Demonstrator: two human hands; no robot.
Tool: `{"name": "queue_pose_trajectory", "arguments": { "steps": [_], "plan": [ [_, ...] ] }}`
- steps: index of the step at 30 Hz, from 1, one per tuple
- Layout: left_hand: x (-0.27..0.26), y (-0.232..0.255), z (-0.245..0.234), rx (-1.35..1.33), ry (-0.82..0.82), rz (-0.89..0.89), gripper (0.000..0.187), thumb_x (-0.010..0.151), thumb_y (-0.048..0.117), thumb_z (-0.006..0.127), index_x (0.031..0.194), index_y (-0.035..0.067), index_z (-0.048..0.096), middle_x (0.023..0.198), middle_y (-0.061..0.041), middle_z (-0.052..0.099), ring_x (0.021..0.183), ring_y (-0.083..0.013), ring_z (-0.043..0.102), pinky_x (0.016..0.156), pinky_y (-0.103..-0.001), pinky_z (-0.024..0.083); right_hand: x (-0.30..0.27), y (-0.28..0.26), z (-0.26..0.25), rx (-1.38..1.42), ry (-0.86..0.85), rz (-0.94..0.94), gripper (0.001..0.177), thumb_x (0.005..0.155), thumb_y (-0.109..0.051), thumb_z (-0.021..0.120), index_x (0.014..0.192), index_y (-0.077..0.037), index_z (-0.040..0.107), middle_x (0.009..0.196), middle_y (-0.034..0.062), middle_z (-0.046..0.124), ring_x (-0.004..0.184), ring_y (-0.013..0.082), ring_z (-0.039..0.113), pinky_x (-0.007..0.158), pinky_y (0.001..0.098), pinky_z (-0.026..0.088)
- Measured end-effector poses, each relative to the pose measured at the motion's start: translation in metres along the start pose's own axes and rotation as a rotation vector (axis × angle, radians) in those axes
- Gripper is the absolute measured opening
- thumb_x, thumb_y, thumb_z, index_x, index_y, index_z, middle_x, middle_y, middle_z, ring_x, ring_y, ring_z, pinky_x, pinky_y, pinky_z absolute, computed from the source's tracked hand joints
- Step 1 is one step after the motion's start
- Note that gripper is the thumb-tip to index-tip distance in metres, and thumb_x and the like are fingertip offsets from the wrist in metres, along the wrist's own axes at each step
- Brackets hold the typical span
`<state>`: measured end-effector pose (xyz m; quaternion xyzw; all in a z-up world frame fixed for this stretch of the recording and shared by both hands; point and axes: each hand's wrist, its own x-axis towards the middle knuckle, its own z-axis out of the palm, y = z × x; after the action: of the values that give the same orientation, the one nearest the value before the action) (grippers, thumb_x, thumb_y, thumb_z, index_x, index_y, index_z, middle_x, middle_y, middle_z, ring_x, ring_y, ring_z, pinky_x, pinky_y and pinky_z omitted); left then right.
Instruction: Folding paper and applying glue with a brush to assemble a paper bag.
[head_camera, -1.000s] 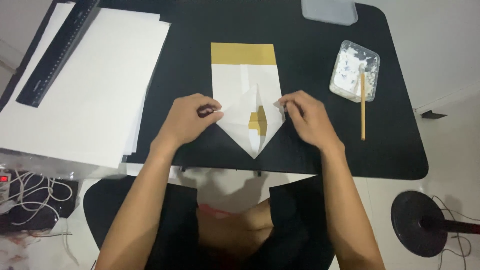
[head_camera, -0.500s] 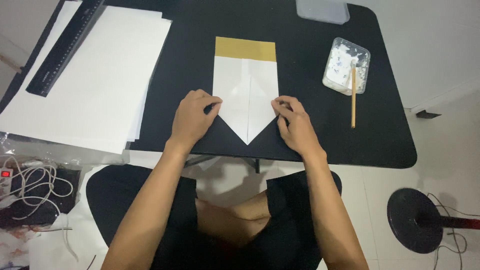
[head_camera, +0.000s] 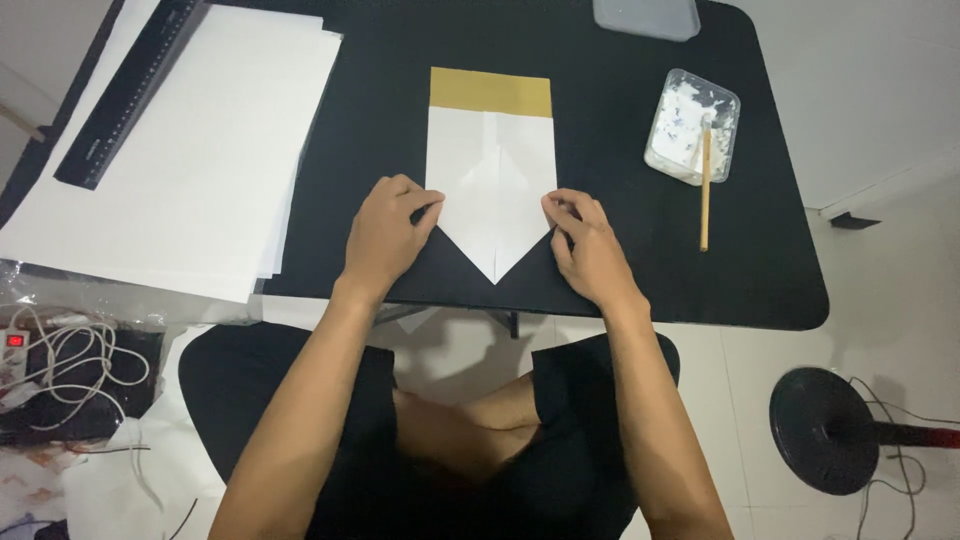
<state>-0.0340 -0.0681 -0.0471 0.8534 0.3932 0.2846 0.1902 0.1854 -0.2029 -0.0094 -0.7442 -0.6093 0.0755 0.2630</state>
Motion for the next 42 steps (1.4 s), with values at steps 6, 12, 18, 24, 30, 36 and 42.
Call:
{"name": "queue_pose_trajectory", "arguments": {
  "steps": [6, 12, 18, 24, 30, 36, 42],
  "plan": [
    [-0.002, 0.005, -0.004, 0.039, 0.01, 0.031, 0.012, 0.1, 0.019, 0.071, 0.105, 0.013, 0.079, 0.094, -0.007, 0.071, 0.092, -0.0178, 0.066, 0.08, -0.027, 0.058, 0.0, 0.008, 0.003, 0.006, -0.001, -0.008, 0.037, 0.093, 0.005, 0.058, 0.127, 0.001, 0.069, 0.131, 0.0173, 0.065, 0.122, 0.0311, 0.061, 0.103, 0.0408, 0.053],
    [-0.004, 0.009, -0.008, 0.125, 0.051, 0.139, 0.009, 0.098, 0.019, 0.074, 0.101, 0.014, 0.08, 0.096, -0.006, 0.072, 0.096, -0.0169, 0.066, 0.083, -0.025, 0.059, -0.001, 0.009, 0.004, 0.001, 0.036, -0.042, 0.034, 0.094, 0.002, 0.058, 0.126, 0.002, 0.07, 0.129, 0.017, 0.066, 0.12, 0.0305, 0.062, 0.102, 0.04, 0.054],
    [-0.003, 0.005, -0.002, 0.169, 0.058, 0.198, 0.007, 0.096, 0.019, 0.075, 0.097, 0.015, 0.08, 0.093, -0.004, 0.071, 0.093, -0.0158, 0.066, 0.081, -0.026, 0.059, -0.002, 0.01, 0.005, 0.002, 0.03, -0.042, 0.033, 0.095, 0.0, 0.059, 0.127, 0.002, 0.07, 0.13, 0.0184, 0.066, 0.12, 0.0318, 0.062, 0.101, 0.0421, 0.053],
    [-0.002, 0.006, -0.002, 0.171, 0.063, 0.219, 0.01, 0.098, 0.023, 0.074, 0.097, 0.016, 0.081, 0.097, -0.003, 0.072, 0.096, -0.0162, 0.067, 0.084, -0.026, 0.059, -0.002, 0.008, 0.003, -0.026, 0.032, -0.076, 0.033, 0.095, -0.002, 0.059, 0.127, 0.001, 0.07, 0.13, 0.0166, 0.066, 0.12, 0.0299, 0.062, 0.101, 0.0395, 0.054],
    [0.0, 0.006, -0.002, 0.145, 0.007, 0.185, 0.011, 0.097, 0.024, 0.074, 0.104, 0.019, 0.081, 0.103, -0.003, 0.07, 0.1, -0.019, 0.066, 0.086, -0.031, 0.058, -0.003, 0.009, 0.004, -0.026, 0.026, -0.057, 0.033, 0.096, -0.003, 0.06, 0.127, 0.002, 0.069, 0.13, 0.018, 0.066, 0.119, 0.031, 0.062, 0.1, 0.0405, 0.054],
    [0.0, 0.001, 0.0, 0.156, -0.044, 0.175, 0.015, 0.097, 0.031, 0.072, 0.109, 0.024, 0.08, 0.106, 0.0, 0.068, 0.104, -0.0185, 0.066, 0.086, -0.032, 0.056, -0.003, 0.011, 0.004, -0.001, 0.034, -0.057, 0.033, 0.098, -0.007, 0.061, 0.129, 0.0, 0.069, 0.129, 0.0167, 0.066, 0.121, 0.0311, 0.062, 0.101, 0.0421, 0.053],
    [-0.001, -0.002, 0.003, 0.113, -0.058, 0.153, 0.016, 0.098, 0.03, 0.073, 0.11, 0.023, 0.08, 0.106, -0.002, 0.067, 0.105, -0.0199, 0.066, 0.087, -0.033, 0.056, -0.004, 0.015, 0.007, 0.015, 0.02, -0.062, 0.036, 0.098, -0.022, 0.069, 0.129, -0.005, 0.07, 0.129, 0.0153, 0.065, 0.121, 0.031, 0.061, 0.102, 0.0438, 0.053]
  ]
}}
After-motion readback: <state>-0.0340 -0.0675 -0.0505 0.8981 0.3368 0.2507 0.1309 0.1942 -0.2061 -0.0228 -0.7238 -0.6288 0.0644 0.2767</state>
